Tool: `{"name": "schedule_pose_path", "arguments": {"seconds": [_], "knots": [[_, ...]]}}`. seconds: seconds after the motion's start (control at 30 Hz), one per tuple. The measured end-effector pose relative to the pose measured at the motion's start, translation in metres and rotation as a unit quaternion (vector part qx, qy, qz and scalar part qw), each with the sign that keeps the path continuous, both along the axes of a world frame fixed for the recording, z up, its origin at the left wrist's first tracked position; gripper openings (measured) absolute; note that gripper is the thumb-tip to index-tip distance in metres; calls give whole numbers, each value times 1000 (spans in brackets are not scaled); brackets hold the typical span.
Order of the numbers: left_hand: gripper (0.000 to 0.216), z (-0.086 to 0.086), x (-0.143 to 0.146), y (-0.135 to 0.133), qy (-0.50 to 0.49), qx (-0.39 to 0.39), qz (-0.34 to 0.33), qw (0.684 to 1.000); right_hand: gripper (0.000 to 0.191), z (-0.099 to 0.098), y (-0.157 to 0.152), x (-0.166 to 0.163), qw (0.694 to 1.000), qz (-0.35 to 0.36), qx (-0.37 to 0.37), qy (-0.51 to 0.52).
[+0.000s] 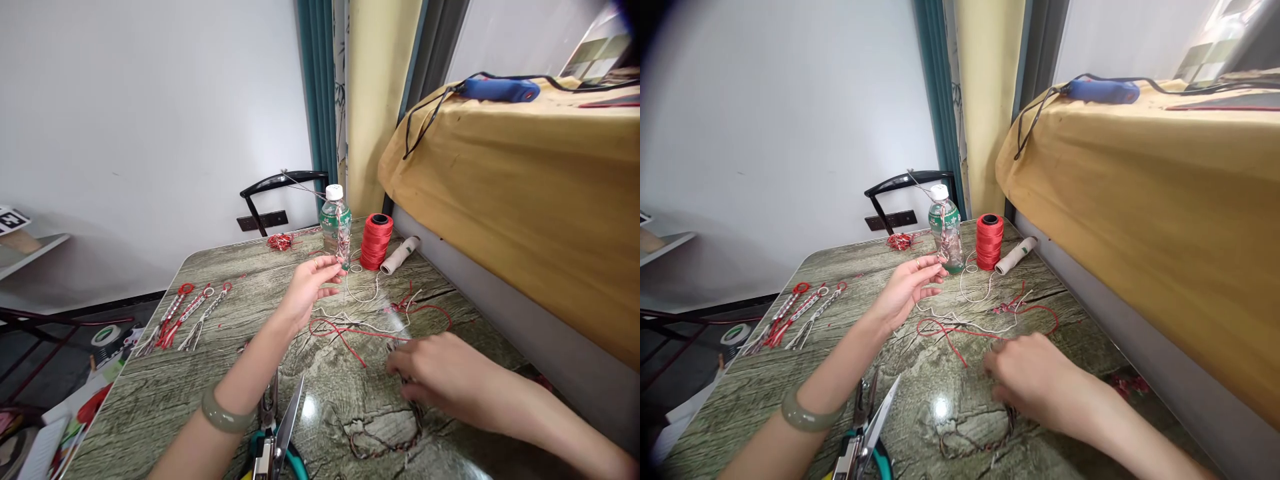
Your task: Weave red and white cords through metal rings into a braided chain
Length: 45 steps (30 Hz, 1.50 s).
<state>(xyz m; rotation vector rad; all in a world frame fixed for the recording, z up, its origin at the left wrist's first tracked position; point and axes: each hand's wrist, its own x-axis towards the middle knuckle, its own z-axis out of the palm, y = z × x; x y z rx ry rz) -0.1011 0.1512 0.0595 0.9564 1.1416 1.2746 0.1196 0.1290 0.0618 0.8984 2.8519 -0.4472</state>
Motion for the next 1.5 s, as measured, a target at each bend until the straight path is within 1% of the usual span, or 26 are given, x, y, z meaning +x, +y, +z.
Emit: {"name": "schedule_pose_path", "arguments": {"seconds": [0.07,0.13,0.17,0.2,0.23,0.27,0.3,0.33,0.43,0.53,0.57,0.6,0.63,0.7,0.73,0.8,0.9,1.0,1.07,1.13,1.27,1.4,1.5], "knots": [[22,-1,0,0,2,2,1,1000,7,0,2,-5,999,-33,20,-2],[22,-1,0,1,6,3,0,1000,9,-4,-3,-16,999,-47,1,14],[22,-1,-1,1,10,4,-1,1000,8,-8,-9,-23,999,-35,-23,19],[23,-1,-1,0,15,5,-3,1000,15,-13,-15,-29,999,-11,-50,18],[23,0,-2,0,20,7,-6,1000,28,-17,-21,-35,997,19,-70,7],[24,1,-2,0,25,9,-10,1000,37,-20,-28,-40,996,41,-85,-5],[24,1,-3,-1,30,11,-15,999,37,-23,-34,-43,993,61,-97,-8],[25,2,-4,-2,34,12,-21,999,32,-25,-39,-45,991,75,-107,-7],[27,3,-8,-4,41,16,-41,998,7,-22,-44,-40,986,101,-134,18],[29,2,-12,-5,41,21,-66,997,9,-15,-30,-31,975,120,-181,54],[30,2,-13,-6,41,23,-75,996,11,-13,-21,-29,972,114,-194,74],[31,2,-14,-7,41,24,-84,995,11,-13,-10,-28,973,86,-194,95],[33,2,-15,-7,42,25,-92,995,10,-15,1,-29,977,45,-176,114],[37,2,-17,-9,48,28,-112,992,11,-21,25,-33,984,-78,-97,127],[39,3,-17,-9,51,29,-123,991,15,-25,35,-37,983,-108,-75,128],[42,3,-18,-11,57,29,-143,988,21,-34,51,-45,981,-138,-52,129],[42,3,-18,-13,52,29,-153,986,26,-42,61,-55,981,-138,-46,132],[41,4,-19,-14,45,32,-150,987,30,-45,63,-60,979,-149,-35,136],[41,4,-20,-13,41,30,-146,988,30,-46,65,-61,978,-158,-33,135],[40,4,-22,-13,35,28,-142,989,28,-49,68,-62,978,-150,-47,133],[39,3,-24,-12,28,31,-133,990,23,-55,74,-65,980,-109,-93,137],[35,2,-26,-11,19,31,-105,994,15,-57,77,-63,977,-98,-113,150],[29,1,-26,-9,-7,23,-51,998,8,-55,79,-60,973,-101,-131,162]]}}
